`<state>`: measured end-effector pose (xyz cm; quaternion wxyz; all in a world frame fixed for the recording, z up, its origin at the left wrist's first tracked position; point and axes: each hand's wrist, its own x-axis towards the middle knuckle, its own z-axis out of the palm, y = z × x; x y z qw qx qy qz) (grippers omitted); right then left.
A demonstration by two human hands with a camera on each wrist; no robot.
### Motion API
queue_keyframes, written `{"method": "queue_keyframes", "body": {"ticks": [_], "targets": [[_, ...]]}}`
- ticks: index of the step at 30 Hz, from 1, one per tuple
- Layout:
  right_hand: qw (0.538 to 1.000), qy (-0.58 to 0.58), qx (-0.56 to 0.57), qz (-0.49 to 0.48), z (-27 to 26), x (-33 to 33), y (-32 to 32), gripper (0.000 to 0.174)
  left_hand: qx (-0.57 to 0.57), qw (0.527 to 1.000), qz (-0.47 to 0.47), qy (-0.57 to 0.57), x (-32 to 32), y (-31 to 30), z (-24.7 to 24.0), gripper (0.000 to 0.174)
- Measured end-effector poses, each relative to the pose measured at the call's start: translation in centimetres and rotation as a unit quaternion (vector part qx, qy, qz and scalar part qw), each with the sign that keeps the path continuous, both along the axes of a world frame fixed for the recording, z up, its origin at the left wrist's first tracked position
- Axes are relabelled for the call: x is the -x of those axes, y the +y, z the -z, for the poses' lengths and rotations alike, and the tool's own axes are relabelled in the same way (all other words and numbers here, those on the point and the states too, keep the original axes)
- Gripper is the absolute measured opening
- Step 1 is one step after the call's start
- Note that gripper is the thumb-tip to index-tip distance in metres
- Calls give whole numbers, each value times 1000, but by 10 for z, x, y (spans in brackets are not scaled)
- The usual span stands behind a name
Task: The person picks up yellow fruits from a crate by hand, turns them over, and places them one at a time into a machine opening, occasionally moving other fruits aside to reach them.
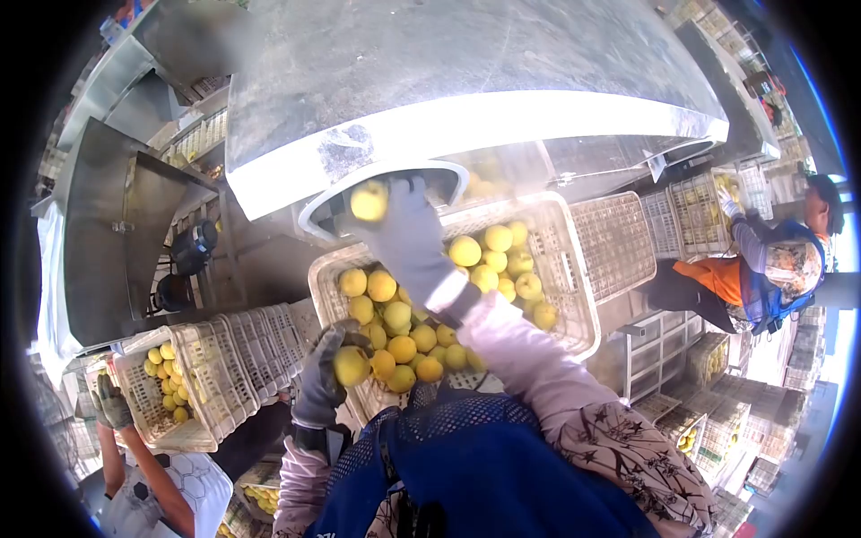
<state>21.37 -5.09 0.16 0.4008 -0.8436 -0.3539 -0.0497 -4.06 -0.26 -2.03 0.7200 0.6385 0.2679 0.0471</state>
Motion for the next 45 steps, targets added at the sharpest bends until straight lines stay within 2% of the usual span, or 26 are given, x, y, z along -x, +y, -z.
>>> {"method": "queue_keyframes", "body": {"ticks": [1, 2, 3, 5, 6, 7, 8, 9, 10, 11, 13, 15, 16, 17, 18, 20, 23, 26, 29, 31, 34, 36, 38, 40, 43, 45], "targets": [[1000, 1, -26, 15, -1, -7, 16, 81, 82, 996, -24, 6, 5, -6, 2, 56], [998, 4, -53, 32, -6, -12, 25, 82, -92, 994, 27, -48, 13, -9, 12, 34], [998, 5, -54, 32, -12, -15, 25, 82, -92, 994, 28, -48, 14, -5, 25, 34], [987, 161, -28, 5, -41, -15, 22, 71, 10, 990, 23, -139, 3, -2, 36, 39], [986, 160, -14, -47, -52, -20, 15, 56, -134, 977, 2, -168, 5, -10, 48, 43], [982, -13, 33, -186, -52, -25, -6, 48, -196, 972, 19, -127, 1, -6, 41, 44], [981, -47, 23, -186, -46, -21, -25, 50, -310, 941, 44, -131, -21, -4, -7, 45], [979, -89, 8, -185, -42, -17, -34, 53, -79, 992, -5, -102, -37, -12, -31, 44], [961, 236, 31, -138, -63, -7, -37, 62, 108, 985, -78, -109, -48, -16, -48, 43], [961, 235, 29, -143, -65, 4, -48, 62, 290, 939, -146, -117, -56, -17, -56, 43], [892, 330, 125, -282, -67, 28, -82, 72, 281, 941, -122, -142, -60, -16, -47, 46], [913, 264, 104, -293, -51, 45, -101, 76, 272, 943, -90, -166, -57, -13, -38, 50], [927, 200, 84, -304, -48, 49, -106, 79, 112, 993, -46, -11, -53, -7, -41, 53], [928, 200, 83, -303, -45, 49, -108, 79, -54, 988, 0, 145, -51, -5, -43, 57], [933, 187, 71, -298, -43, 46, -108, 78, -56, 988, 1, 144, -51, -9, -45, 57], [939, 174, 60, -292, -45, 44, -111, 77, 114, 990, -19, -76, -64, -21, -79, 61], [947, 119, 81, -287, -55, 41, -110, 78, 156, 987, 25, -31, -71, -13, -76, 61], [892, 387, 132, -195, -80, 32, -101, 77, 288, 953, -42, -81, -73, -16, -77, 60], [928, 311, 69, -193, -71, 36, -97, 82, 205, 977, -50, -19, -80, -11, -86, 57], [923, 325, 112, -172, -72, 34, -103, 87, 256, 962, -59, -69, -81, -8, -71, 57], [942, 159, 26, -295, -65, 28, -107, 90, 268, 958, -40, -97, -73, -4, -64, 59], [933, 247, 61, -255, -72, 28, -102, 91, 232, 970, -14, -76, -70, 0, -58, 60], [916, 329, 92, -210, -75, 26, -97, 92, 297, 952, 79, -7, -74, 9, -50, 65], [906, 386, 48, -163, -74, 24, -94, 90, 326, 943, 41, -47, -86, 2, -56, 59], [931, 287, -95, -207, -44, 26, -90, 89, 318, 944, -8, -83, -99, -1, -52, 57], [951, 249, -69, -168, -43, 26, -81, 86, 247, 966, -30, -73, -105, -2, -31, 61]]}}
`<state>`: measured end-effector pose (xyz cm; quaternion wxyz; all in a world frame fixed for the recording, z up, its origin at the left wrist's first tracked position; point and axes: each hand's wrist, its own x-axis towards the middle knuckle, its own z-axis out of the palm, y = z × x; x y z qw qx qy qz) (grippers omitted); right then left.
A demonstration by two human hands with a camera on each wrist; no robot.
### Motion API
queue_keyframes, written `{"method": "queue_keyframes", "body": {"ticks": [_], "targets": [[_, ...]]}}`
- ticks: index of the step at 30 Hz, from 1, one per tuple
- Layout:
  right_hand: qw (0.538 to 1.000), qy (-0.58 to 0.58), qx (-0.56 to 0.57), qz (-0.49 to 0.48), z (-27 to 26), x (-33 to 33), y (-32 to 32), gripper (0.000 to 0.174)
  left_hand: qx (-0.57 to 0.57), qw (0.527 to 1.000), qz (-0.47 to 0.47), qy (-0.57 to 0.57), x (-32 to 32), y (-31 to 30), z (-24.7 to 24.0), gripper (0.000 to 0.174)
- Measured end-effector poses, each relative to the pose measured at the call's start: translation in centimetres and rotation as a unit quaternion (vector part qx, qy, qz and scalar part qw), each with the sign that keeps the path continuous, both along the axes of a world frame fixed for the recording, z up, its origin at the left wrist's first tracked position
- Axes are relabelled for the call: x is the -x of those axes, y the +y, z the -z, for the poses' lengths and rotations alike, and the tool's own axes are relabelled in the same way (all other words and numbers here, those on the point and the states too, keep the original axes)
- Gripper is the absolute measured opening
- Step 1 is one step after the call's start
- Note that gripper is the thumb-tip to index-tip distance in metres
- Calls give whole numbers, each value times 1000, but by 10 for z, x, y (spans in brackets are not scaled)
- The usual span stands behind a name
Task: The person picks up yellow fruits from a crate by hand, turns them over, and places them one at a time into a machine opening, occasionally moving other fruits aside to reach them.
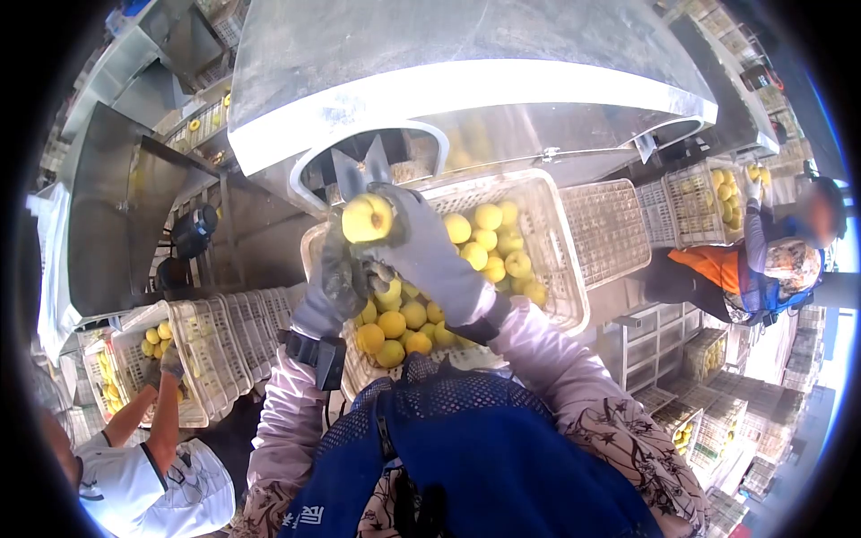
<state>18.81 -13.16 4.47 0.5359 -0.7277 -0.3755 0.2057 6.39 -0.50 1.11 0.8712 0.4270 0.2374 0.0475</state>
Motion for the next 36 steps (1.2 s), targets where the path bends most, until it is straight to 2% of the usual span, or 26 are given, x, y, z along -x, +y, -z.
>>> {"method": "queue_keyframes", "body": {"ticks": [3, 4, 6, 7, 8, 10, 11, 14, 15, 16, 17, 18, 19, 20, 21, 22, 23, 27, 28, 29, 30, 31, 32, 33, 35, 36], "targets": [[996, -81, 3, 46, 15, -11, 17, 76, -108, 993, -36, 31, -5, 3, 21, 72], [996, -82, 3, 46, 17, -15, 24, 76, -108, 993, -36, 30, -4, 6, 17, 72], [986, -133, 78, 63, 23, -24, 37, 75, 109, 994, 23, 14, 4, 10, 5, 63], [984, -164, 14, 62, 34, -28, 43, 73, 84, 995, 26, 54, 10, 9, 18, 75], [985, -163, 14, 63, 34, -33, 51, 73, 83, 995, 27, 56, 18, 4, 19, 75], [978, -178, 79, 77, 34, -43, 67, 56, 60, 985, -4, 163, 32, -11, 19, 84], [975, -183, 82, 96, 35, -47, 78, 48, 61, 985, -3, 162, 40, -14, 28, 84], [976, -182, 65, 98, 20, -54, 92, 44, 43, 985, 21, 169, 51, -21, 60, 77], [974, -140, 163, 65, 4, -56, 83, 42, 65, 984, 22, 165, 46, -20, 64, 70], [972, -178, 151, -7, -10, -54, 65, 54, 91, 981, 26, 167, 47, -23, 70, 65], [964, -254, 85, 7, 7, -50, 44, 61, 87, 989, -3, 117, 57, -26, 99, 62], [945, -324, 23, 21, 25, -44, 19, 68, -3, 999, -2, 31, 62, -26, 116, 60], [996, 0, 76, 41, -23, -28, -3, 78, 1, 996, -8, 86, 49, -29, 95, 63], [982, -20, 180, 49, -11, -26, -32, 82, 1, 991, -15, 136, 31, -29, 74, 66], [971, 81, 223, 26, 5, -32, -63, 85, 7, 990, -7, 139, 21, -32, 86, 66], [950, 134, 279, 48, 23, -35, -92, 86, -239, 958, 45, 149, 11, -34, 104, 70], [936, 126, 319, 83, 63, -43, -125, 86, -471, 865, 95, 144, 0, -38, 117, 75], [925, 159, 310, 154, 100, -74, -177, 85, -509, 833, 188, 111, -67, -74, 133, 82], [924, 123, 321, 168, 111, -87, -172, 84, -508, 833, 192, 107, -85, -88, 137, 82], [922, 87, 331, 181, 122, -100, -166, 84, -540, 805, 212, 122, -103, -101, 143, 84], [924, 15, 341, 173, 139, -113, -162, 82, -571, 776, 230, 138, -118, -114, 147, 85], [927, 9, 349, 137, 148, -131, -152, 79, -596, 749, 244, 155, -129, -127, 144, 89], [929, 5, 356, 102, 158, -145, -141, 76, -596, 747, 249, 155, -134, -140, 149, 89], [929, 9, 354, 104, 180, -150, -133, 76, -667, 679, 275, 138, -136, -150, 155, 90], [893, -199, 395, 87, 225, -151, -117, 75, -789, 521, 303, 118, -135, -168, 173, 91], [894, -196, 393, 87, 236, -151, -115, 75, -790, 518, 305, 120, -136, -168, 186, 91]]}}
